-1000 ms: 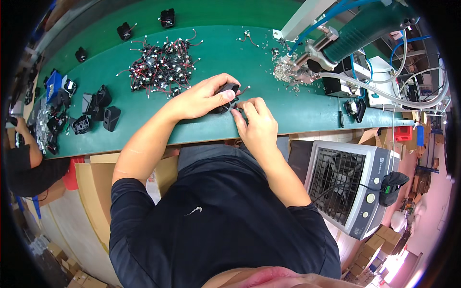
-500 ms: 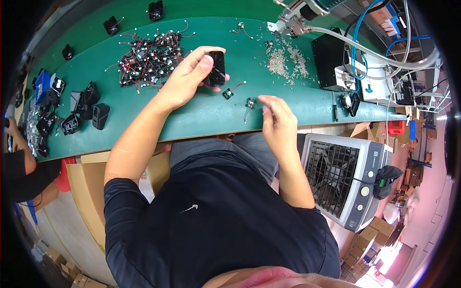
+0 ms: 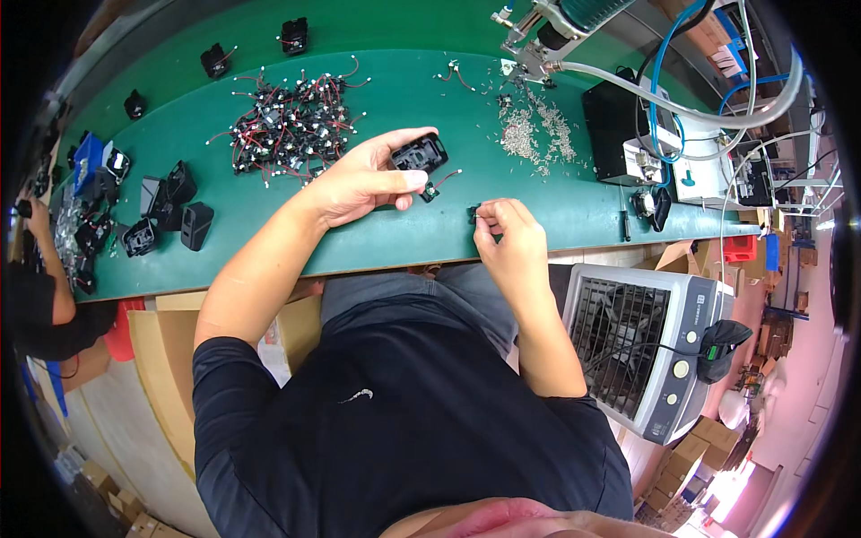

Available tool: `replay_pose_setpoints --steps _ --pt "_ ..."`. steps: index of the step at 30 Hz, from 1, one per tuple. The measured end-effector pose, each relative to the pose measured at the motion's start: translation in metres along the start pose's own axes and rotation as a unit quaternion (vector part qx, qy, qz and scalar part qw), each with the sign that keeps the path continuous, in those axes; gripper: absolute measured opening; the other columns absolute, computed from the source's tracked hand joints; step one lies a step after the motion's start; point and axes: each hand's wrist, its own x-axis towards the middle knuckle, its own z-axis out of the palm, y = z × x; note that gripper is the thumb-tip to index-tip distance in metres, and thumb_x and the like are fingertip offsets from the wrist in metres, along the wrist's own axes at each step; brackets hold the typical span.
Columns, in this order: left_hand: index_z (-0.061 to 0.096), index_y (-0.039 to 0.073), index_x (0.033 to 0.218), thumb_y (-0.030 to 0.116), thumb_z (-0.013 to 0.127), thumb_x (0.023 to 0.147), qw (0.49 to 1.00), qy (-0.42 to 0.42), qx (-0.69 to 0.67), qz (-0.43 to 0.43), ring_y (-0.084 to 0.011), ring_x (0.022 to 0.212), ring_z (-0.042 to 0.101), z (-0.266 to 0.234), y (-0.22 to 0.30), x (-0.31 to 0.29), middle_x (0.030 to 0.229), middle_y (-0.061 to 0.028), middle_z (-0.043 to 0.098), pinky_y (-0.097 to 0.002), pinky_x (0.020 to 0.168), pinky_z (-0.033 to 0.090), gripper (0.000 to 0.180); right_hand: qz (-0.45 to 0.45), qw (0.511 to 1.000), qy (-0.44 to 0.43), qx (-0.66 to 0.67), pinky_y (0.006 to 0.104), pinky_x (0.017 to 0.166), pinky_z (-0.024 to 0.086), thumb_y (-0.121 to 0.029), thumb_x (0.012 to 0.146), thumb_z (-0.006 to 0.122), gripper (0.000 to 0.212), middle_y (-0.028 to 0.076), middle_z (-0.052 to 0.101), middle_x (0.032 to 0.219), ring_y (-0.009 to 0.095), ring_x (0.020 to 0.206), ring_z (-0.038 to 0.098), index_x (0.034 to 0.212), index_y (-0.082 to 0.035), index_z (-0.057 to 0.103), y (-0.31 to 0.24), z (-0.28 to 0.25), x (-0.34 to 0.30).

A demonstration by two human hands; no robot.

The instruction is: Assembling small electronic components using a pneumatic tool at an electronics factory assembly line.

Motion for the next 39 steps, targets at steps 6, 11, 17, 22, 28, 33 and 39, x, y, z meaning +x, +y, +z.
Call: replay_pose_setpoints --steps 6,11,17,22,28,33,39 --pt "0.044 0.004 0.152 0.023 0.067 0.103 0.999 0.046 -0.010 -0.003 -0.0156 0.093 0.066 0.011 0.003 0.000 0.125 -0.0128 0.064 -0.0279 0.074 0.059 0.057 -0.055 0.998 -0.007 -0.027 0.0432 0.069 0.055 0.005 0.078 0.074 0.016 0.015 0.067 0.087 0.035 0.078 0.067 0.090 -0.001 0.065 0.004 -0.001 0.000" --pt "0.054 0.005 0.139 0.021 0.065 0.104 0.994 0.103 -0.006 0.033 -0.0123 0.092 0.064 0.003 0.000 0.003 0.117 -0.0072 0.065 -0.0273 0.072 0.057 0.040 -0.039 0.999 -0.018 -0.029 0.0447 0.071 0.054 0.004 0.079 0.073 0.015 0.015 0.066 0.087 0.037 0.079 0.066 0.090 -0.002 0.065 -0.003 -0.003 0.001" --pt "0.055 0.005 0.138 0.010 0.080 0.089 0.991 0.083 0.079 0.072 -0.0087 0.083 0.058 0.003 -0.001 0.005 0.107 -0.0021 0.064 -0.0234 0.064 0.048 0.055 -0.078 0.996 -0.005 -0.053 0.0419 0.071 0.055 0.002 0.082 0.074 0.013 0.014 0.067 0.088 0.033 0.080 0.067 0.091 -0.002 0.067 -0.005 -0.003 0.003" --pt "0.049 0.005 0.139 0.011 0.079 0.091 0.984 0.066 0.146 0.073 -0.0098 0.093 0.060 0.007 -0.005 0.004 0.111 -0.0057 0.061 -0.0256 0.072 0.052 0.057 -0.117 0.988 -0.014 -0.100 0.0401 0.070 0.055 0.003 0.082 0.075 0.012 0.013 0.068 0.087 0.031 0.079 0.069 0.092 -0.002 0.068 -0.014 -0.005 0.006" --pt "0.044 0.005 0.143 -0.001 0.071 0.092 0.978 -0.011 0.162 0.131 -0.0176 0.122 0.055 0.009 -0.016 0.006 0.133 -0.0073 0.049 -0.0364 0.103 0.052 0.058 -0.067 0.995 0.040 0.062 0.0401 0.075 0.056 0.000 0.081 0.077 0.013 0.013 0.070 0.093 0.032 0.086 0.070 0.090 -0.002 0.068 -0.048 -0.018 0.022" --pt "0.040 0.003 0.151 -0.005 0.066 0.093 0.989 -0.046 0.100 0.100 -0.0201 0.124 0.057 0.017 -0.014 0.003 0.139 -0.0107 0.048 -0.0398 0.103 0.054 0.064 -0.120 0.991 0.054 0.027 0.0405 0.076 0.057 0.000 0.081 0.076 0.013 0.013 0.069 0.096 0.032 0.088 0.070 0.090 -0.003 0.068 -0.044 -0.002 0.027" --pt "0.032 0.004 0.159 -0.007 0.060 0.096 0.990 -0.047 0.101 0.085 -0.0215 0.122 0.058 0.011 -0.011 0.005 0.140 -0.0130 0.051 -0.0385 0.098 0.057 0.070 -0.102 0.993 0.060 0.018 0.0398 0.074 0.057 -0.001 0.081 0.077 0.013 0.012 0.069 0.102 0.031 0.089 0.070 0.091 -0.003 0.068 -0.043 0.007 0.031"
